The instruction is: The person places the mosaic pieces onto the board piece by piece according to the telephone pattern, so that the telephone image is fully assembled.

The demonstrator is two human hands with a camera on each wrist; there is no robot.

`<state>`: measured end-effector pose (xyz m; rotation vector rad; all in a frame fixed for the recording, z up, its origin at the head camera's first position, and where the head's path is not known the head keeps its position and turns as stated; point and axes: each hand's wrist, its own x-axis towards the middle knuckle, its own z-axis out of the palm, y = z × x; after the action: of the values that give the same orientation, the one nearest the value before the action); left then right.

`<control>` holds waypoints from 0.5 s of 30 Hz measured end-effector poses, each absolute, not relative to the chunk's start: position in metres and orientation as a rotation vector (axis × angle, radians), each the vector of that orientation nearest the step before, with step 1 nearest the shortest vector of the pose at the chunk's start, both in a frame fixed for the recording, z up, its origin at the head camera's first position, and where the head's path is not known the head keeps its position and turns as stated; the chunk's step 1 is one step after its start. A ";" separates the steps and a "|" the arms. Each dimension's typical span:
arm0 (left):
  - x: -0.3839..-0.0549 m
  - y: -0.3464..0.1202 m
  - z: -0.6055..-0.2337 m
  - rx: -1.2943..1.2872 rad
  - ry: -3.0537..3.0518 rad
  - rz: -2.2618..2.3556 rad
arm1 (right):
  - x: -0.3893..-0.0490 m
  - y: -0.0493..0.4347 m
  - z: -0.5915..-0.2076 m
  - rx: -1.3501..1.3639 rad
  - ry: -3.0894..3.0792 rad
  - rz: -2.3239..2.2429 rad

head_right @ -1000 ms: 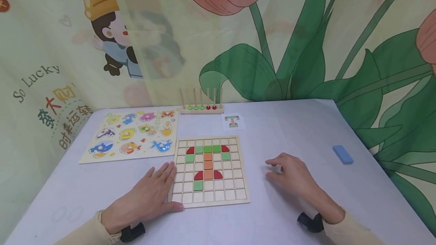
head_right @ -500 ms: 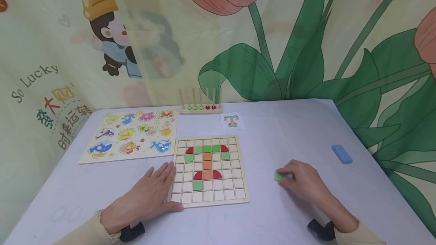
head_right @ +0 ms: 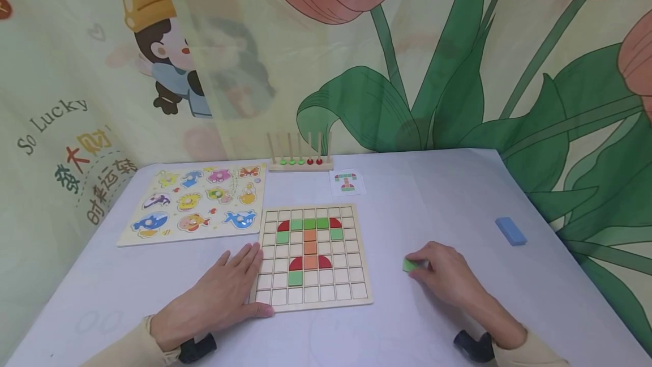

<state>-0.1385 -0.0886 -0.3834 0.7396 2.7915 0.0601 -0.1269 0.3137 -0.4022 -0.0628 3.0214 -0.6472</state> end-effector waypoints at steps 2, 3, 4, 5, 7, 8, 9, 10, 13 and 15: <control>-0.139 -0.089 -0.383 0.735 2.792 0.059 | -0.128 0.310 -0.402 -0.068 3.015 -0.652; -0.139 -0.089 -0.384 0.734 2.792 0.060 | -0.128 0.307 -0.402 -0.071 3.011 -0.656; -0.139 -0.089 -0.384 0.732 2.792 0.060 | -0.129 0.305 -0.402 -0.075 3.009 -0.658; -0.139 -0.089 -0.384 0.732 2.792 0.058 | -0.129 0.303 -0.402 -0.079 3.010 -0.657; -0.139 -0.089 -0.384 0.731 2.791 0.055 | -0.130 0.300 -0.401 -0.101 3.014 -0.658; -0.139 -0.089 -0.384 0.731 2.790 0.054 | -0.131 0.298 -0.401 -0.114 3.016 -0.661; -0.139 -0.088 -0.384 0.731 2.790 0.054 | -0.131 0.296 -0.400 -0.125 3.019 -0.667; -0.139 -0.088 -0.384 0.731 2.790 0.052 | -0.131 0.294 -0.399 -0.140 3.025 -0.670; -0.139 -0.089 -0.384 0.731 2.793 0.052 | -0.131 0.286 -0.395 -0.181 3.024 -0.703; -0.139 -0.089 -0.383 0.733 2.794 0.050 | -0.131 0.279 -0.392 -0.194 3.011 -0.731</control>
<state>-0.1385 -0.0885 -0.3835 0.7333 2.7942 0.0504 -0.1311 0.2793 -0.3918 -0.1938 3.0111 -0.7309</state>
